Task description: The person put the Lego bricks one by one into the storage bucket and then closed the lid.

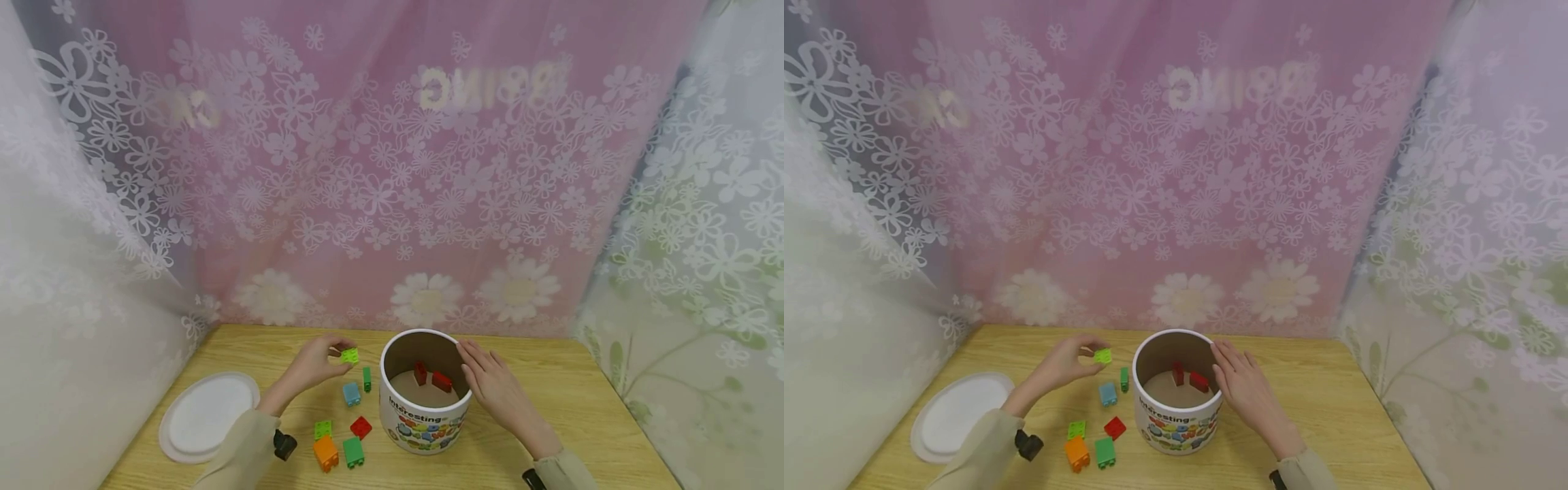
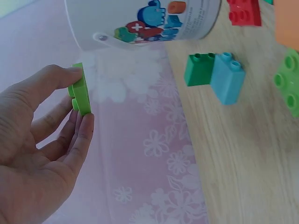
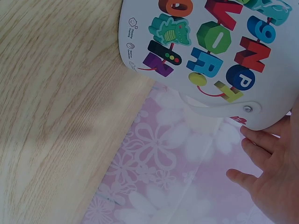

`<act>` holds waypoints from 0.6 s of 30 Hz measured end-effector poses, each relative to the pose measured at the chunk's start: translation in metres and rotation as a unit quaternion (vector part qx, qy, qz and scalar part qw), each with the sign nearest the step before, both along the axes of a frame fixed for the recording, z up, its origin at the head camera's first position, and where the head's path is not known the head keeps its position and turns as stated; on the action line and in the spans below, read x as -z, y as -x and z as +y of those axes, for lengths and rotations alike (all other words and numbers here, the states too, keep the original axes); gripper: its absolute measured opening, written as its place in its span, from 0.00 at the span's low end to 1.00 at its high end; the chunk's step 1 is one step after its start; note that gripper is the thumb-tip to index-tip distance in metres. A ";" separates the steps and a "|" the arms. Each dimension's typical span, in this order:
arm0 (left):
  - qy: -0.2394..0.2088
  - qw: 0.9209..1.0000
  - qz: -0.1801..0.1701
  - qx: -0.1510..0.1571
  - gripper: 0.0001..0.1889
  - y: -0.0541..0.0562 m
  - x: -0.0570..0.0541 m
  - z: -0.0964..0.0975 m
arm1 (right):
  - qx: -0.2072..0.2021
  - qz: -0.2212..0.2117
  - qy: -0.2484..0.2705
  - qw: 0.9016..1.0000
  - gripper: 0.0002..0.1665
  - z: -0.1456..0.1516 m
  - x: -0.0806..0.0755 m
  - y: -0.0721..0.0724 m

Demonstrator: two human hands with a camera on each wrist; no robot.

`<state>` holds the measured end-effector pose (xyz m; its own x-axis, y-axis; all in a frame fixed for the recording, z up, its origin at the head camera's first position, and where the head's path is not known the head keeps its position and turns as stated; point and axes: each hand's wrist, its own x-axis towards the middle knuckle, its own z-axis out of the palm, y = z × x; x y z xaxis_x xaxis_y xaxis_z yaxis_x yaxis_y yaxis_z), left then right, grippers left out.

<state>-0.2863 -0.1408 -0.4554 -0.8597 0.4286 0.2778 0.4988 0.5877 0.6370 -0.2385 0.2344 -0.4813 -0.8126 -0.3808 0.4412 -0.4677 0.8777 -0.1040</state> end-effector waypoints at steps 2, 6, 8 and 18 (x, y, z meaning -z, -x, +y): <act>0.000 1.000 0.003 0.005 0.18 0.001 -0.004 0.005 | -0.002 0.002 0.000 1.000 0.29 0.000 0.000 0.000; 0.000 0.999 0.023 0.024 0.18 0.004 -0.010 0.014 | -0.004 0.005 0.000 1.000 0.29 0.000 0.000 0.000; -0.003 0.999 0.028 0.033 0.18 0.005 -0.013 0.020 | -0.003 0.005 -0.001 1.000 0.29 0.000 0.000 0.000; -0.011 0.998 0.025 0.056 0.18 0.007 -0.031 0.054 | -0.010 0.027 0.000 1.000 0.29 0.000 0.000 -0.001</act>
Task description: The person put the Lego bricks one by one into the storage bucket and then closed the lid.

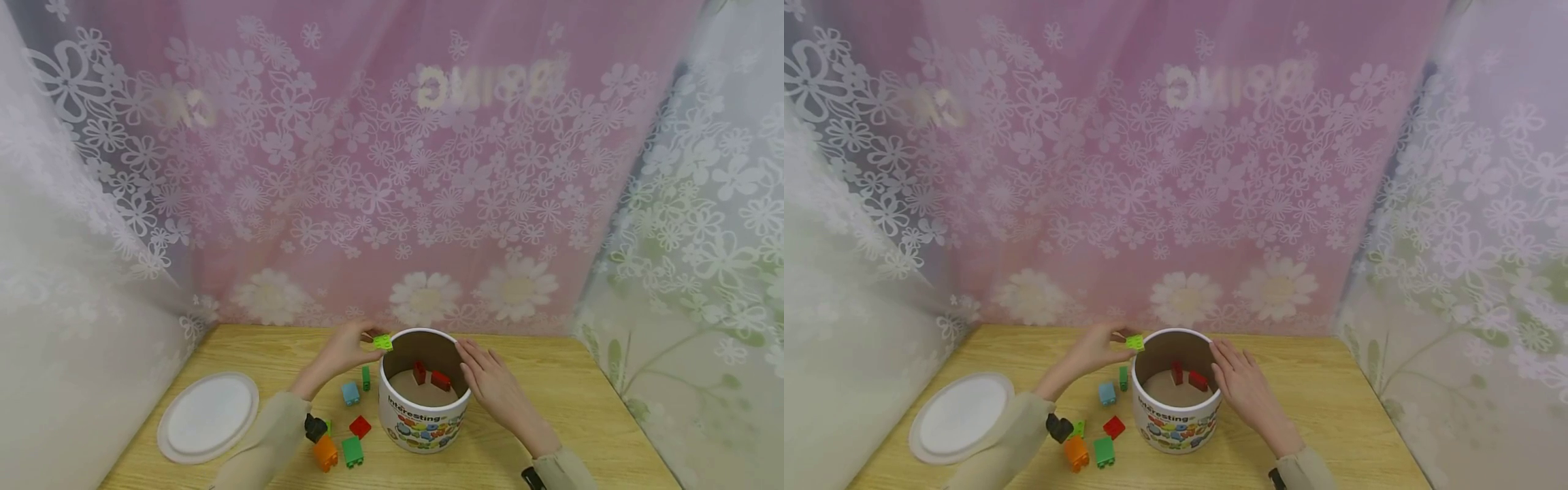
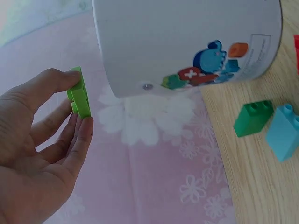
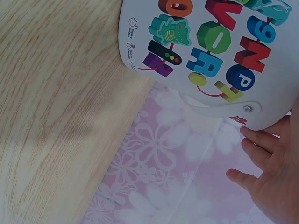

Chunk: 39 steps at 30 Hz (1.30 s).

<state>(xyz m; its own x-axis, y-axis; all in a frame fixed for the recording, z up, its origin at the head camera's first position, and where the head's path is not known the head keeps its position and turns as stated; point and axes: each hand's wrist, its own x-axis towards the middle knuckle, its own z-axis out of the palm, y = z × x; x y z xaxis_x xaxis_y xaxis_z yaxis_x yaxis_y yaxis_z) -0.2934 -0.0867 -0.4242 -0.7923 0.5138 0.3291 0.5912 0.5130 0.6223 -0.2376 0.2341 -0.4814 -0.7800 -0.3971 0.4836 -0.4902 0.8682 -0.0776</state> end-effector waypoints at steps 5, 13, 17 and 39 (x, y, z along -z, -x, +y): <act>-0.001 1.000 0.007 0.025 0.19 0.002 -0.003 0.018 | 0.002 -0.002 -0.002 1.000 0.29 0.001 0.001 0.000; 0.020 0.999 0.020 0.046 0.17 0.003 0.003 0.041 | 0.000 0.006 -0.008 1.000 0.29 0.000 0.000 0.000; 0.027 0.998 0.032 0.054 0.17 0.006 0.010 0.050 | 0.004 -0.007 -0.006 1.000 0.29 0.000 0.000 0.000; 0.041 0.999 0.011 0.022 0.18 0.013 0.028 0.070 | 0.005 -0.014 -0.009 1.000 0.29 -0.001 -0.002 0.000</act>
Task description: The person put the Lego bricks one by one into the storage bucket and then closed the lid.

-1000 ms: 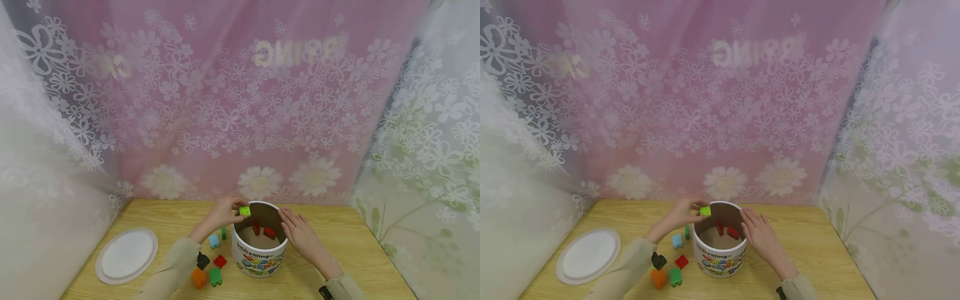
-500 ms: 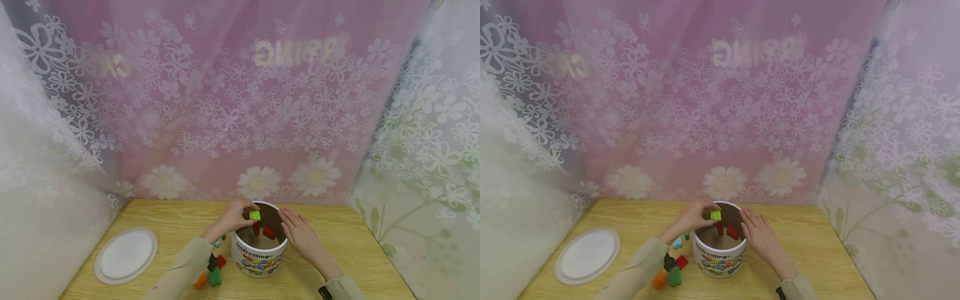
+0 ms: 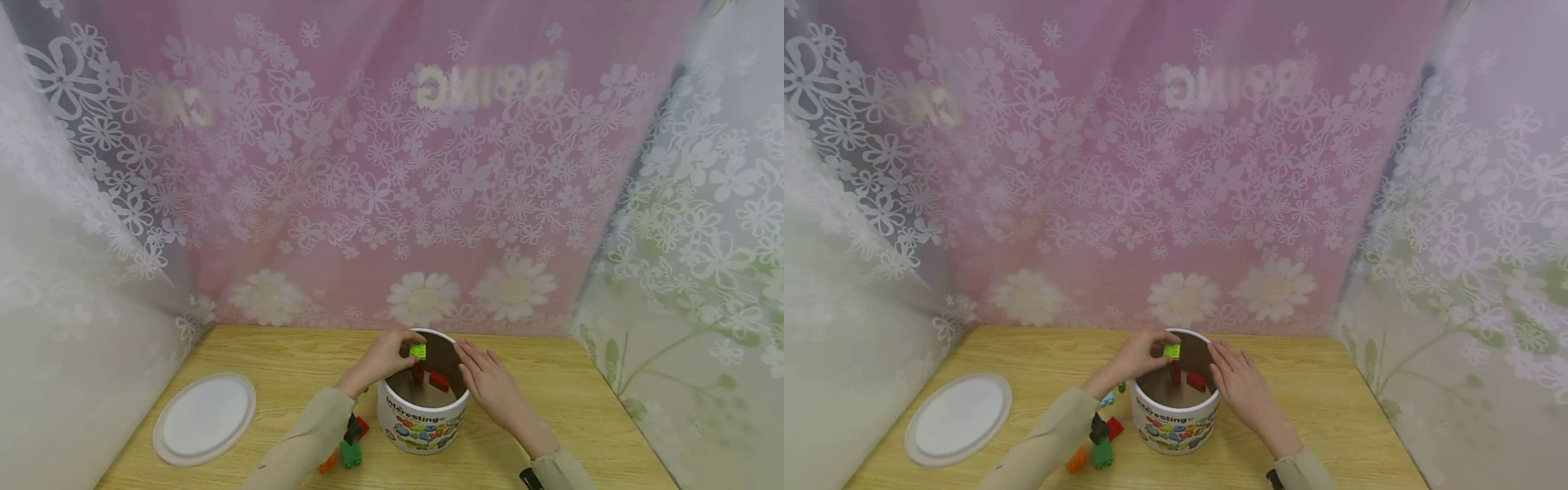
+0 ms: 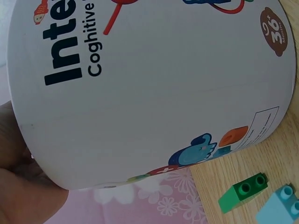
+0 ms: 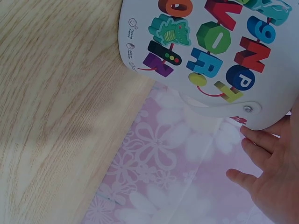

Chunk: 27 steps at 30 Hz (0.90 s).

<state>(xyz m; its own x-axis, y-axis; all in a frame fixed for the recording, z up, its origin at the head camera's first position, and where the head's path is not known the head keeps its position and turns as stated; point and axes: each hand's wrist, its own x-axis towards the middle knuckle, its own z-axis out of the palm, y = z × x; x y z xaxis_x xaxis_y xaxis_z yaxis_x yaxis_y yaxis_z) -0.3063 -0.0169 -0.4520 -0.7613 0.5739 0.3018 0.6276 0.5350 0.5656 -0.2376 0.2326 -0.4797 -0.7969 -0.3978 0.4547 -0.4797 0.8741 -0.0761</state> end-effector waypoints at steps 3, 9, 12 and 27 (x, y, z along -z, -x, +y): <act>-0.011 1.000 -0.003 -0.001 0.18 0.000 0.000 -0.001 | 0.000 0.000 0.001 1.000 0.29 0.000 0.000 0.000; -0.076 0.997 -0.017 0.008 0.15 0.000 -0.002 -0.007 | -0.002 0.004 -0.002 1.000 0.29 0.000 0.000 0.000; -0.105 0.994 -0.015 0.006 0.14 0.001 -0.003 -0.013 | -0.003 0.009 -0.002 1.000 0.29 0.000 0.000 0.000; -0.167 0.985 -0.026 -0.045 0.17 -0.008 -0.012 -0.059 | -0.010 0.027 0.010 1.000 0.27 0.001 0.002 0.000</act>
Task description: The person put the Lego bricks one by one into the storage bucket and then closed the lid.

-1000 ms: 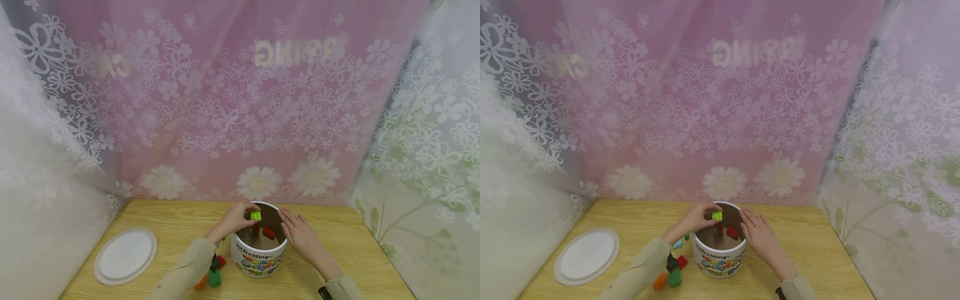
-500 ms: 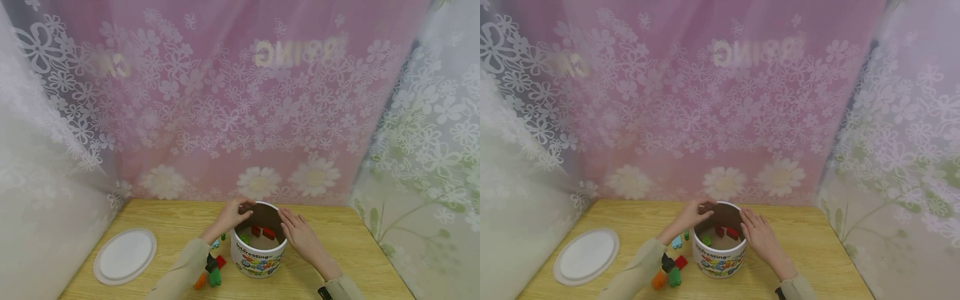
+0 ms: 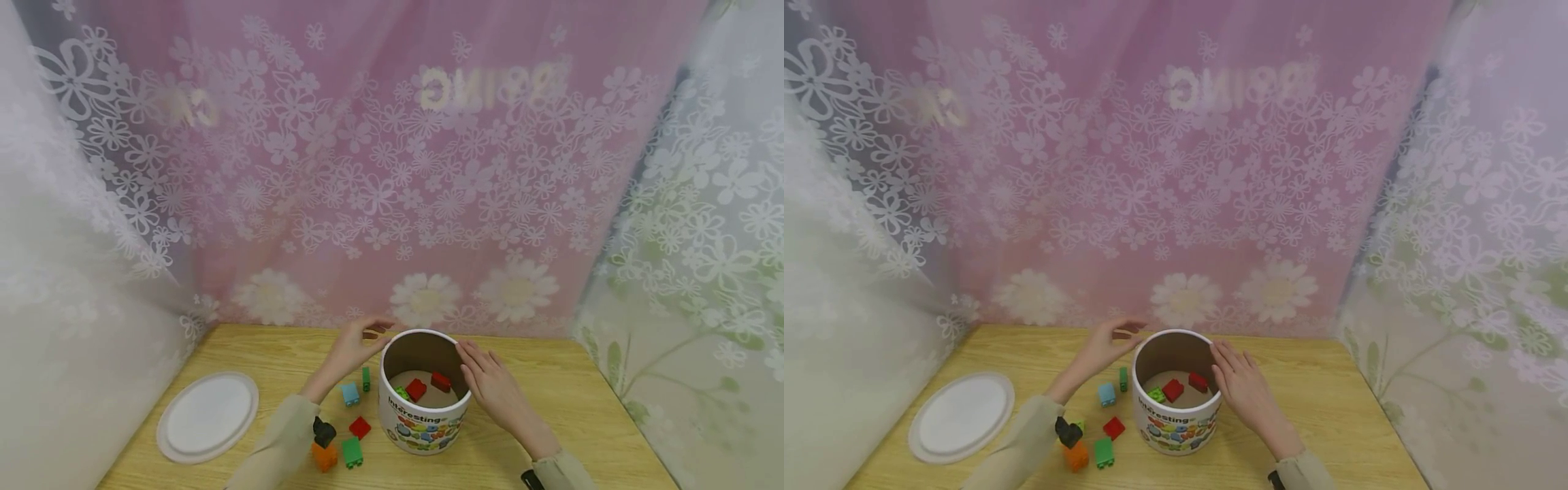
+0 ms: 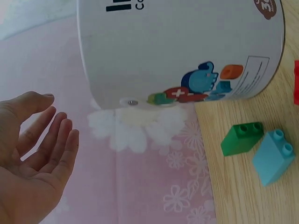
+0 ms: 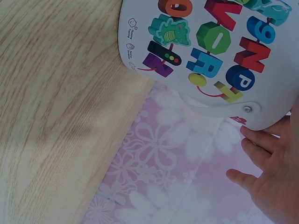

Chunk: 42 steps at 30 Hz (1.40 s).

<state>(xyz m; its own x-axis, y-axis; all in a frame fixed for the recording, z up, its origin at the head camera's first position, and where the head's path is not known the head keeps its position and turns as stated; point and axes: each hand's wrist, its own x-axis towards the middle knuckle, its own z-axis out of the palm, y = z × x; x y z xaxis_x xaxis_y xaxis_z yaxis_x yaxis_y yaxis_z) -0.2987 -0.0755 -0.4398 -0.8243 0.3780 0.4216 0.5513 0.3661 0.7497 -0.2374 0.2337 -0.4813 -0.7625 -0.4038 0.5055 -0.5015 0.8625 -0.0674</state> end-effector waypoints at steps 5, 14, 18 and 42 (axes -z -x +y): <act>-0.009 1.000 -0.013 -0.016 0.18 -0.001 0.002 -0.016 | 0.003 -0.015 0.000 1.000 0.28 0.000 0.000 0.001; -0.002 0.999 -0.023 -0.038 0.18 -0.004 0.013 -0.036 | 0.007 -0.021 0.001 1.000 0.28 0.000 0.000 0.001; 0.010 0.998 -0.028 -0.048 0.19 -0.007 0.021 -0.042 | 0.004 -0.017 0.000 1.000 0.29 -0.001 -0.001 0.000; 0.113 0.988 -0.101 -0.016 0.24 -0.010 0.094 -0.067 | 0.002 -0.021 -0.003 1.000 0.28 -0.001 -0.001 0.000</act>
